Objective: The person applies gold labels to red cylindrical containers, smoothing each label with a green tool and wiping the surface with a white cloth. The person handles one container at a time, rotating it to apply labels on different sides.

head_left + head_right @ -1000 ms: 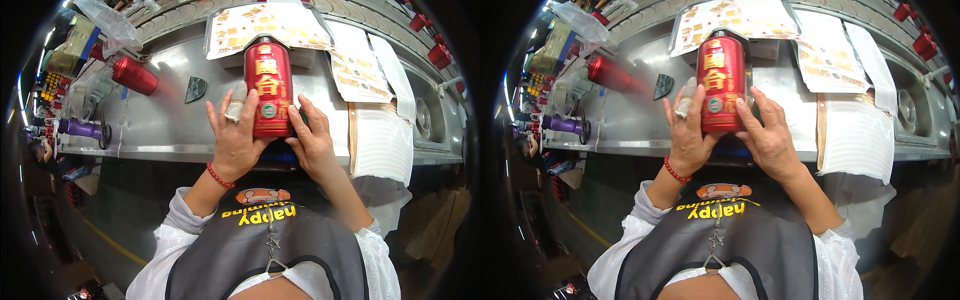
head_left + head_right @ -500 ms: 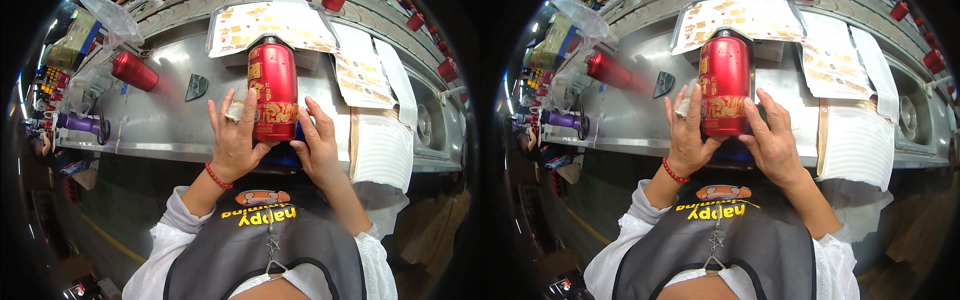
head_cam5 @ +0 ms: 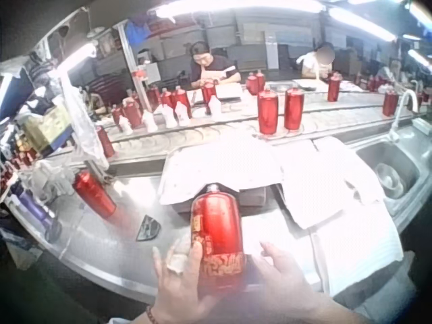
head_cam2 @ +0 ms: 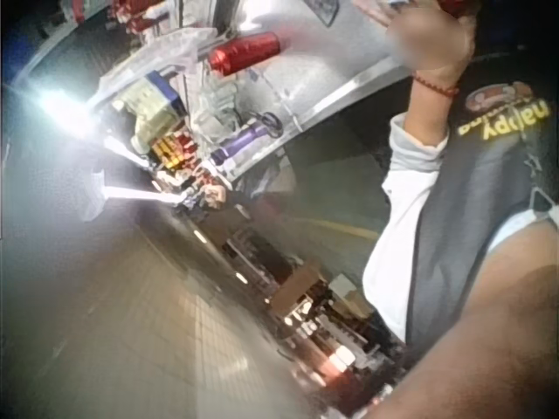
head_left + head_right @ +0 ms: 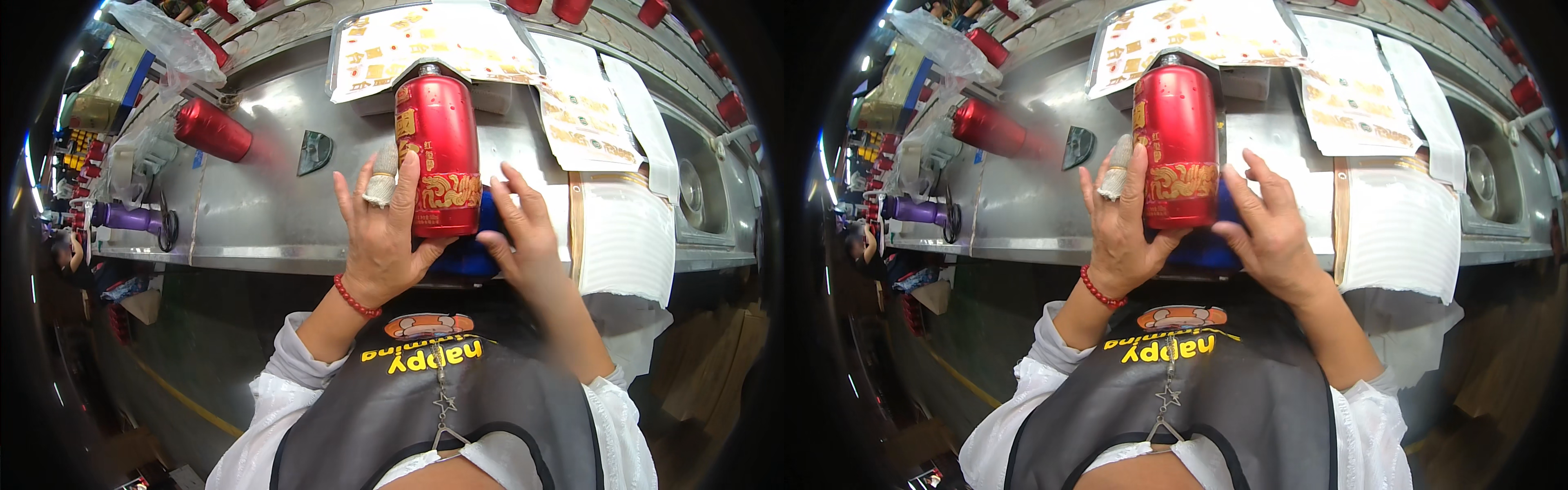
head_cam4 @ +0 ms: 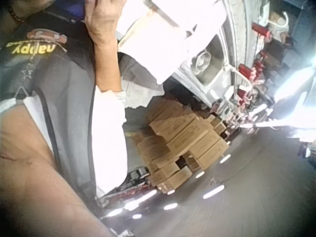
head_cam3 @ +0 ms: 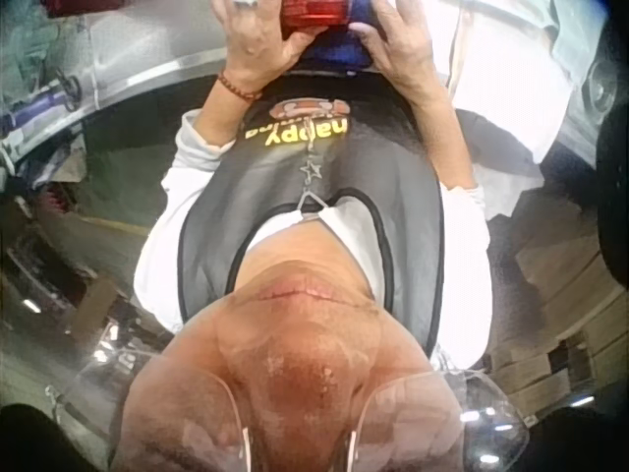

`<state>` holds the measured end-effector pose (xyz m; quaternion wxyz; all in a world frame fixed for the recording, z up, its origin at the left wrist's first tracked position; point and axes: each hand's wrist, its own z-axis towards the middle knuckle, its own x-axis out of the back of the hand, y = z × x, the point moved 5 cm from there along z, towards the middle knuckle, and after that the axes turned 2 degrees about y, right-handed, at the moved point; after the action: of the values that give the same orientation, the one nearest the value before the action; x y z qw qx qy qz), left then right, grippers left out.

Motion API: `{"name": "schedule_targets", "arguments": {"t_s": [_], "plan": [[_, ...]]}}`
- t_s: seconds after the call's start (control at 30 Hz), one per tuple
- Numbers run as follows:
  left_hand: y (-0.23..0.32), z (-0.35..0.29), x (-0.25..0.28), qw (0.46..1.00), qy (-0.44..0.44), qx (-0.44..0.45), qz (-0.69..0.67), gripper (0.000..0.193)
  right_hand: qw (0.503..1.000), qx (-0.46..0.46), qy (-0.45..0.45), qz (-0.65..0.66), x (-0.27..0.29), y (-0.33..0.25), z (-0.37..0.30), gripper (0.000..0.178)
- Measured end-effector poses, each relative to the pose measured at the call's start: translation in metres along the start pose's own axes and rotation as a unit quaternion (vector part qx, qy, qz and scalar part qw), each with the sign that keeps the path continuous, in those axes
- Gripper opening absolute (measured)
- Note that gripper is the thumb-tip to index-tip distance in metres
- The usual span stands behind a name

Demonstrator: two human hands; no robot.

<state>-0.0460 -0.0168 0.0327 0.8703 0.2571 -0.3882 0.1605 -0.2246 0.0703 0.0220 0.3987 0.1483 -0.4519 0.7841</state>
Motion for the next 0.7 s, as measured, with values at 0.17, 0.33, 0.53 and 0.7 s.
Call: {"name": "schedule_targets", "arguments": {"t_s": [0.17, 0.33, 0.53, 0.7], "plan": [[-0.006, -0.002, -0.006, 1.000, 0.001, -0.005, -0.016, 0.104, 0.962, -0.180, 0.090, 0.184, 0.021, -0.006, 0.033, 0.020], [-0.010, -0.007, -0.008, 0.999, -0.018, 0.012, -0.026, 0.101, 0.966, -0.181, 0.049, 0.179, -0.007, 0.004, 0.053, 0.022], [-0.019, -0.014, -0.014, 0.997, -0.033, 0.039, -0.061, 0.101, 0.894, -0.267, 0.069, 0.354, -0.005, 0.018, 0.027, 0.019], [-0.007, -0.016, -0.002, 0.999, 0.021, -0.021, -0.033, 0.082, 0.886, -0.313, 0.050, 0.340, 0.005, 0.035, 0.008, 0.024]]}}
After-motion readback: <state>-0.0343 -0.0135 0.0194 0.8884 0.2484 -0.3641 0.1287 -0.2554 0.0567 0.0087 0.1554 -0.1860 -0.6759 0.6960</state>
